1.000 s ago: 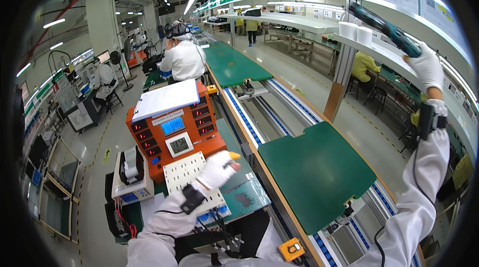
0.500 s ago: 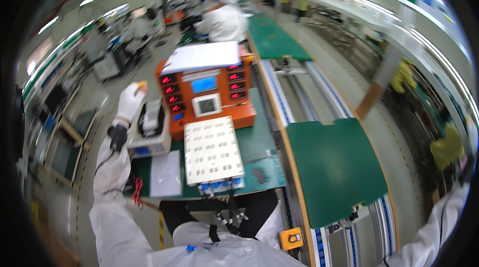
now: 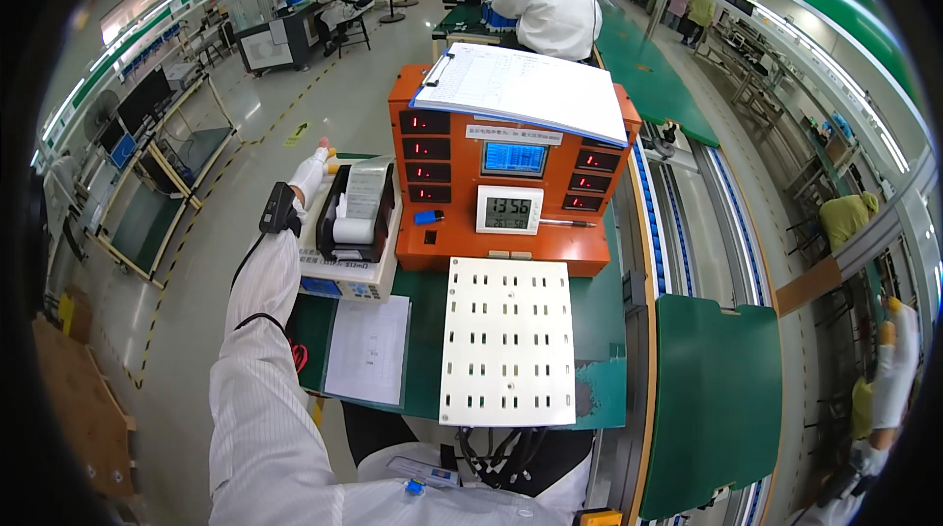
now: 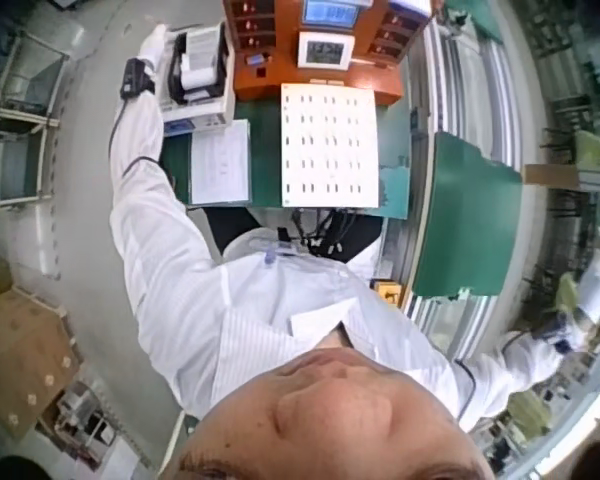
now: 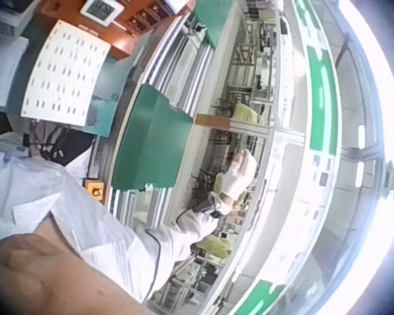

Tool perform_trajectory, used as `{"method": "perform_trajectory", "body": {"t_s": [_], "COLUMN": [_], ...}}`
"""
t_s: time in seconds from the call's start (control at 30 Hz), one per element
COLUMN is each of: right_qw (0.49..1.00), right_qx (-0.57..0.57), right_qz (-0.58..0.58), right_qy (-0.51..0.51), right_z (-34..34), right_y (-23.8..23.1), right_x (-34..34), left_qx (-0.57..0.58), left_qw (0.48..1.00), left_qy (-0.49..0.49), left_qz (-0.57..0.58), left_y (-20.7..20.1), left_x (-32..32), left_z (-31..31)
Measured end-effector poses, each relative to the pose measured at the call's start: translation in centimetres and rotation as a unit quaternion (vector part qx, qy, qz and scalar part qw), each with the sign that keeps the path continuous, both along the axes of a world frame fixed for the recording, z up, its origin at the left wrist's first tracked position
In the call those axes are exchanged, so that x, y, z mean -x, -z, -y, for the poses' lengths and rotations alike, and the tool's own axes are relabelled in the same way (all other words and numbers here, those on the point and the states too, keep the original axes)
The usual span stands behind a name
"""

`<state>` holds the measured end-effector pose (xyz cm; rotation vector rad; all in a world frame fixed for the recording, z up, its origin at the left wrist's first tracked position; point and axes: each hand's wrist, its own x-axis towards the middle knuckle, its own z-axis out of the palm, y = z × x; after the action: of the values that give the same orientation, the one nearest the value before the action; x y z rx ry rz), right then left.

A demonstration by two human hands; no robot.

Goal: Assembling a plastic housing onto a battery unit, securing it with an electric screwdriver, and performing electrical tests.

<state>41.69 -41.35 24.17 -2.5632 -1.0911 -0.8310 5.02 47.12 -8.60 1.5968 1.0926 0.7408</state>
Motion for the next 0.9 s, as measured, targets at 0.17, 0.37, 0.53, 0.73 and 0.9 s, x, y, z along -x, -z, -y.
{"method": "perform_trajectory", "body": {"t_s": [0.17, 0.37, 0.53, 0.73, 0.9], "right_qw": [0.979, 0.881, 0.849, 0.763, 0.719], "right_qx": [0.107, 0.135, 0.006, -0.168, -0.204], "right_qz": [-0.075, -0.099, -0.222, -0.427, -0.481], "right_qy": [-0.156, -0.442, -0.478, -0.456, -0.458], "right_z": [-25.9, -45.9, -58.6, -63.9, -63.8], "right_y": [6.8, 14.0, 18.4, 22.7, 22.3], "right_x": [6.6, 12.1, 17.8, 22.9, 24.5], "left_qx": [0.126, -0.001, -0.055, -0.091, 0.016], "left_qw": [0.974, 0.953, 0.976, 0.98, 0.936], "left_qy": [0.141, 0.196, 0.17, 0.047, 0.117], "left_qz": [0.121, 0.23, 0.127, 0.169, 0.331], "left_y": [-1.5, -8.8, -12.0, -10.9, -10.3], "left_x": [-0.6, 1.4, 2.1, 3.9, 4.7], "left_z": [-0.7, 6.1, 13.8, 14.7, 15.5]}}
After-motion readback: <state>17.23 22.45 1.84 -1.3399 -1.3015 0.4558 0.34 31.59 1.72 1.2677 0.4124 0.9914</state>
